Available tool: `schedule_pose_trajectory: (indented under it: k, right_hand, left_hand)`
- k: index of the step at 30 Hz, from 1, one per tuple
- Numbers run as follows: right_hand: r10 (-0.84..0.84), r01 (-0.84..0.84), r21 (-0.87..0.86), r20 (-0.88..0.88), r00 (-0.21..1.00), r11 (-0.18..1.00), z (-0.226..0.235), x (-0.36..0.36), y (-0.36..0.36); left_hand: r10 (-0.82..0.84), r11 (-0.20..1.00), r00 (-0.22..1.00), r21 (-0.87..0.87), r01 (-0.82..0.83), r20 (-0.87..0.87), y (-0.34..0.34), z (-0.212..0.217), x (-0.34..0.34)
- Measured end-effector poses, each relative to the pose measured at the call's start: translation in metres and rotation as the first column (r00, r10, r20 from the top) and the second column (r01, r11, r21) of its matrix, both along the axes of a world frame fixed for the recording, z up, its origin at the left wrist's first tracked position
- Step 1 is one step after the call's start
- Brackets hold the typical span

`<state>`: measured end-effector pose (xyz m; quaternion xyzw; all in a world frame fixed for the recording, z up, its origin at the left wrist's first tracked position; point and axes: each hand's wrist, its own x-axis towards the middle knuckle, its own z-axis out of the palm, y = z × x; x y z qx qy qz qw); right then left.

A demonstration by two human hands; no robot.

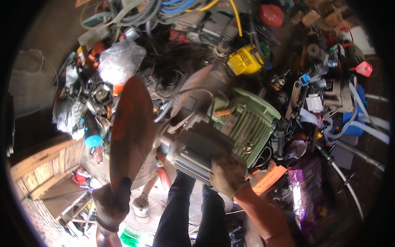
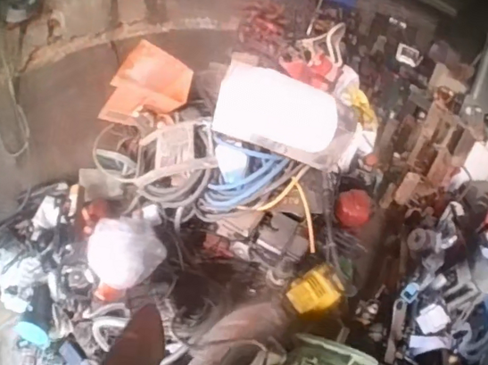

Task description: The person retrieves a fan blade and motor assembly from a cluttered workshop, places it on the floor, and uses a cordless drill to attach the blade to the motor. The person then uses pliers to adjust the assembly.

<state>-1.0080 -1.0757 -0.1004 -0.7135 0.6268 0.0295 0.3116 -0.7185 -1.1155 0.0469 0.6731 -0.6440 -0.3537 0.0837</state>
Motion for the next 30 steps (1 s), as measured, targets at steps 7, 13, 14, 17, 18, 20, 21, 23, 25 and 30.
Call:
schedule_pose_trajectory:
  k: [7, 13, 14, 17, 18, 20, 21, 23, 25, 30]
  right_hand:
    - [0.012, -0.008, -0.192, 0.02, 1.0, 0.981, 0.107, -0.021, 0.087]
    - [-0.03, 0.052, -0.188, 0.118, 0.993, 0.981, 0.176, -0.031, 0.153]
    - [-0.002, 0.032, -0.199, 0.146, 0.989, 0.979, 0.188, -0.027, 0.161]
    - [0.019, -0.049, -0.205, -0.148, 0.989, 0.978, 0.22, -0.029, 0.201]
    - [0.06, -0.076, -0.084, -0.18, 0.982, 0.994, 0.23, -0.023, 0.206]
    - [0.23, -0.242, -0.063, -0.152, 0.961, 0.968, 0.24, -0.015, 0.224]
    - [0.337, -0.354, -0.179, -0.119, 0.934, 0.918, 0.242, -0.008, 0.233]
    - [0.375, -0.376, 0.017, -0.14, 0.917, 0.926, 0.283, 0.041, 0.253]
    - [0.454, -0.455, 0.028, -0.156, 0.877, 0.89, 0.303, 0.075, 0.274]
    - [0.673, -0.69, 0.025, -0.249, 0.697, 0.723, 0.297, 0.084, 0.326]
  left_hand:
    - [-0.164, 0.959, 0.978, -0.212, 0.189, 0.129, 0.082, 0.1, -0.009]
    - [-0.167, 0.98, 0.985, -0.103, 0.17, 0.043, 0.19, 0.171, -0.008]
    - [-0.125, 0.98, 0.991, -0.15, 0.13, 0.044, 0.216, 0.173, -0.006]
    - [-0.088, 0.989, 0.996, -0.125, 0.084, -0.024, 0.269, 0.174, 0.0]
    - [-0.032, 0.994, 0.994, -0.106, 0.021, -0.102, 0.287, 0.183, 0.004]
    - [0.096, 0.991, 0.964, -0.065, -0.115, -0.247, 0.33, 0.199, 0.012]
    - [0.107, 0.985, 0.97, -0.107, -0.133, -0.218, 0.354, 0.202, 0.014]
    - [0.218, 0.95, 0.952, -0.179, -0.257, -0.213, 0.404, 0.204, 0.02]
    - [0.261, 0.935, 0.957, -0.215, -0.283, -0.126, 0.459, 0.208, 0.03]
    - [0.447, 0.881, 0.871, -0.069, -0.468, -0.203, 0.564, 0.284, 0.091]
